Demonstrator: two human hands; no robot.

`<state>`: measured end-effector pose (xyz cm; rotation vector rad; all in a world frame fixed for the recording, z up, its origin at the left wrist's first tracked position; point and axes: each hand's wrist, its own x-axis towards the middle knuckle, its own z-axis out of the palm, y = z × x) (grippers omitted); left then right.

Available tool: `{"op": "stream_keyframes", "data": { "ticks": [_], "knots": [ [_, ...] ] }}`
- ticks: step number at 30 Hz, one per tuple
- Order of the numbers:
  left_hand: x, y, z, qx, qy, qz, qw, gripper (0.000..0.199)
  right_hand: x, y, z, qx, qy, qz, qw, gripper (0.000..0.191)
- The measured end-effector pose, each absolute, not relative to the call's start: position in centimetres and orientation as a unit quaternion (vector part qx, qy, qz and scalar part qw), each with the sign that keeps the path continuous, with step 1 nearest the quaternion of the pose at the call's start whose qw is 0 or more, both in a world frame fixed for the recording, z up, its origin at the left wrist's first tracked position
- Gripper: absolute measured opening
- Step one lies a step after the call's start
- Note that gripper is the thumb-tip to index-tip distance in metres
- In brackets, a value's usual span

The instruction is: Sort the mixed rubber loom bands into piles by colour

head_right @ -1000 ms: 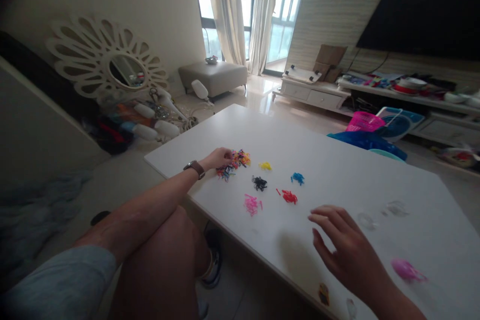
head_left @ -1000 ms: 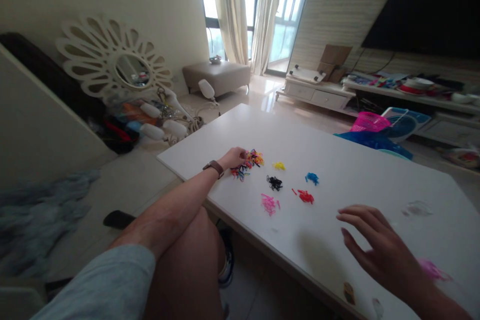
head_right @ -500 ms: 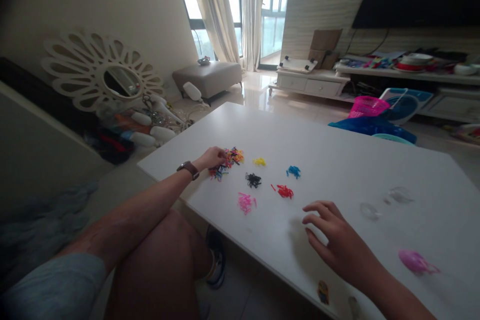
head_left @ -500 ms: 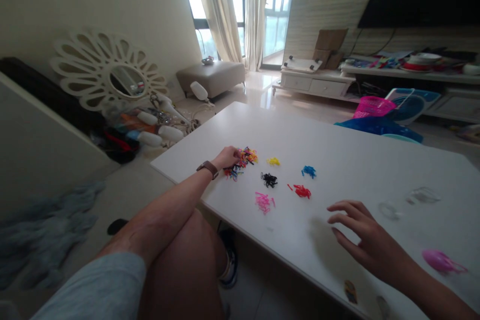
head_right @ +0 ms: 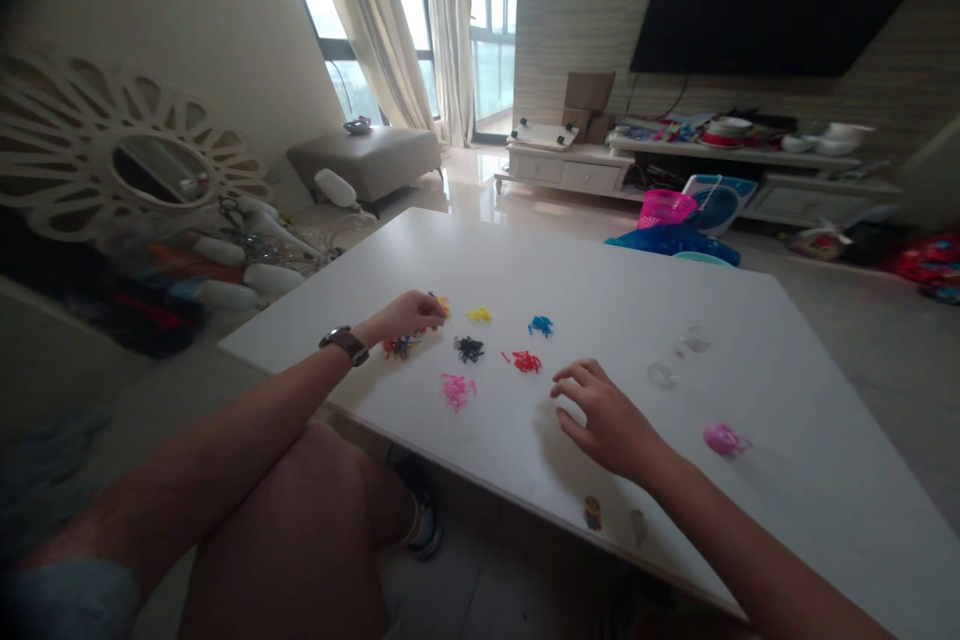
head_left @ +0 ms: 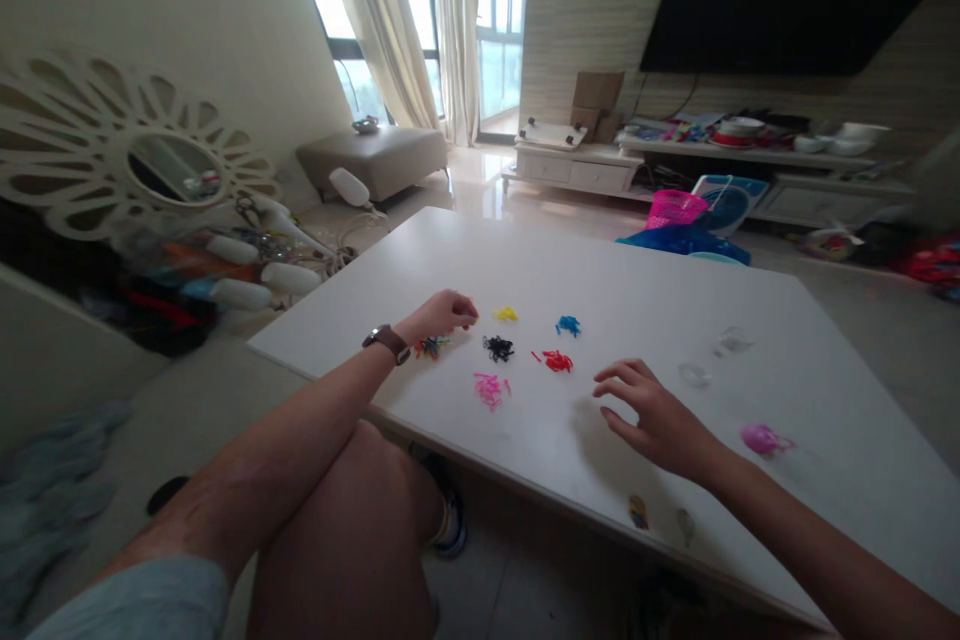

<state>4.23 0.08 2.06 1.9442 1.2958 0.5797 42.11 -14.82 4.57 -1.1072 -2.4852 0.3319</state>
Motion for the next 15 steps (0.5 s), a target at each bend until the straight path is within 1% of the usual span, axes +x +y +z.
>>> {"op": "stream_keyframes", "data": {
  "ticks": [4,7,9,11,13,15],
  "knots": [
    [9.3,-1.5,3.2,0.762,0.41,0.21,0.455,0.028,41.5,-15.1,4.2,-0.396,-0.889,0.134,0.188,0.035],
    [13.1,-2.7,3.8,0.761,0.36,0.186,0.507,0.031,40.8,-15.6,4.4,-0.39,-0.891,0.139,0.188,0.04],
    [15.1,-3.6,4.1,0.76,0.318,0.169,0.541,0.031,40.4,-15.8,4.6,-0.382,-0.888,0.15,0.206,0.04],
    [16.6,-4.6,4.5,0.755,0.289,0.161,0.566,0.031,40.0,-15.8,4.7,-0.389,-0.87,0.175,0.248,0.038],
    [17.7,-5.6,4.9,0.751,0.276,0.149,0.582,0.032,39.7,-15.8,4.7,-0.417,-0.832,0.213,0.296,0.032],
    [18.4,-6.4,5.1,0.745,0.266,0.14,0.596,0.033,39.4,-15.7,4.6,-0.443,-0.797,0.253,0.323,0.024]
  ]
}}
